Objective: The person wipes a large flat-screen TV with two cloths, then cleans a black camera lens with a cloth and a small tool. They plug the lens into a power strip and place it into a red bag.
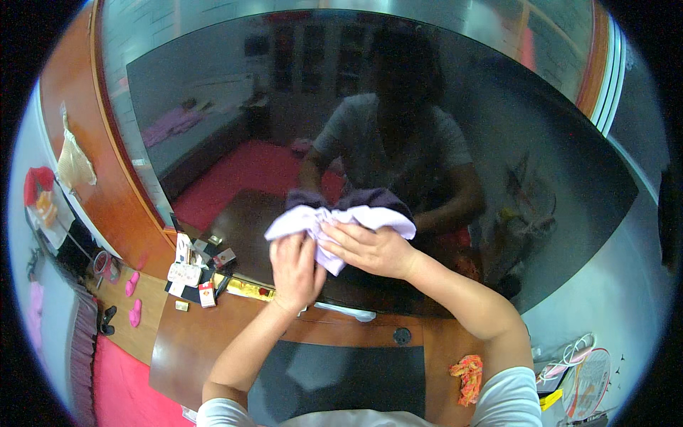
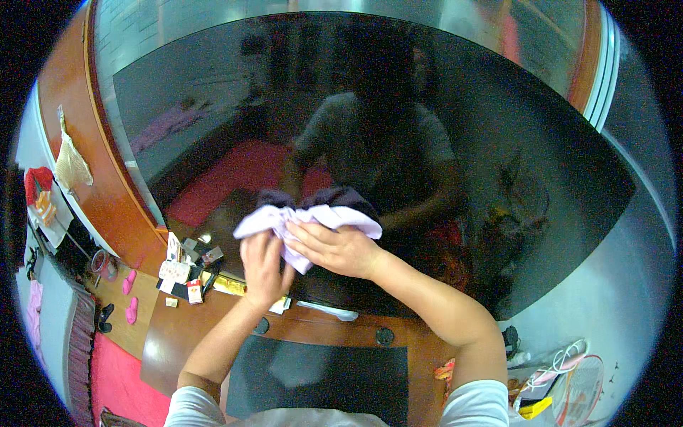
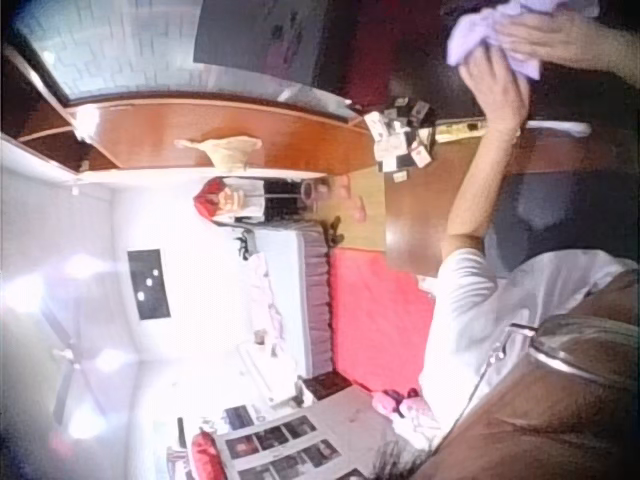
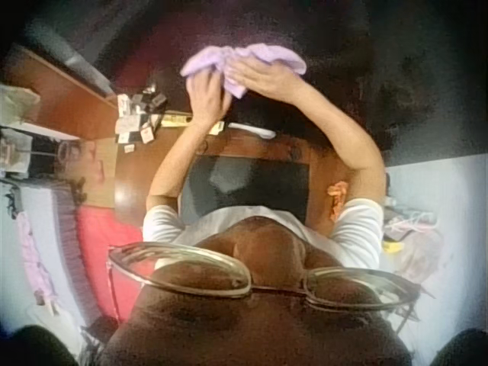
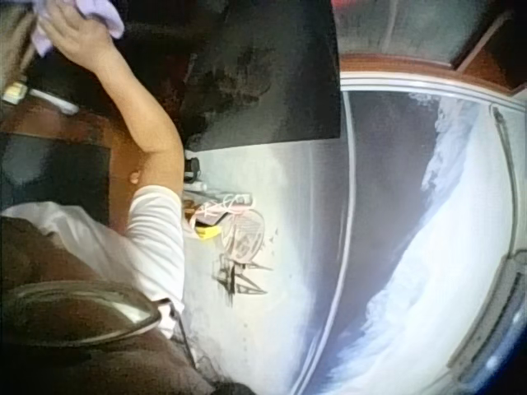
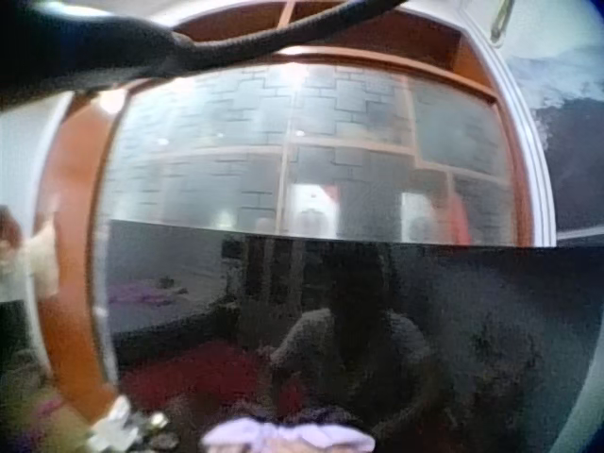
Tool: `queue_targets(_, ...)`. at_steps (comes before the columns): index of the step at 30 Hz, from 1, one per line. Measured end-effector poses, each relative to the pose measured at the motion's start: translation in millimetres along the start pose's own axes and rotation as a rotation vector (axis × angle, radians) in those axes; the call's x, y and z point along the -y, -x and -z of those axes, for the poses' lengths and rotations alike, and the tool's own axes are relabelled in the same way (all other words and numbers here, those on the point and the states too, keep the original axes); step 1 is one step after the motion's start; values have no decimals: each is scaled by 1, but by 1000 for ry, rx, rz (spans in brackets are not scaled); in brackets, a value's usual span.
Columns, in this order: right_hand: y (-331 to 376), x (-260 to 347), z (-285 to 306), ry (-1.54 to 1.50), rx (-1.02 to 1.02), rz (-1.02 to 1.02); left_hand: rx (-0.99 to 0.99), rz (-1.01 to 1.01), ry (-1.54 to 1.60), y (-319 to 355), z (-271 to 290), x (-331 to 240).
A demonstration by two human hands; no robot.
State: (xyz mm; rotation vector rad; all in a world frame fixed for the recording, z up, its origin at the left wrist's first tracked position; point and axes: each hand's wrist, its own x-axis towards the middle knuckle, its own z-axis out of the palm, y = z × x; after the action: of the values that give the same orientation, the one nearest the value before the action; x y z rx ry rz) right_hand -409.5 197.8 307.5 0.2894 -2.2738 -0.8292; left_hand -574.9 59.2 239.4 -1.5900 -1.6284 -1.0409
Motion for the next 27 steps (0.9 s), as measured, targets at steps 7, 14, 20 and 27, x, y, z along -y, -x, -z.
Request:
queue_targets(7,-68,-92,64,308,-134,-96,-273,-120,86,-127,38,-4)
queue_targets(14,-137,-142,111,507,-320,-339,-580,-257,58,-262,83,-20)
queue_targets(20,-79,-99,101,458,-124,-230,-389,-195,56,-178,39,-21)
queue_targets(27,-108,-145,142,470,-275,-433,-628,-328,219,-285,68,-67)
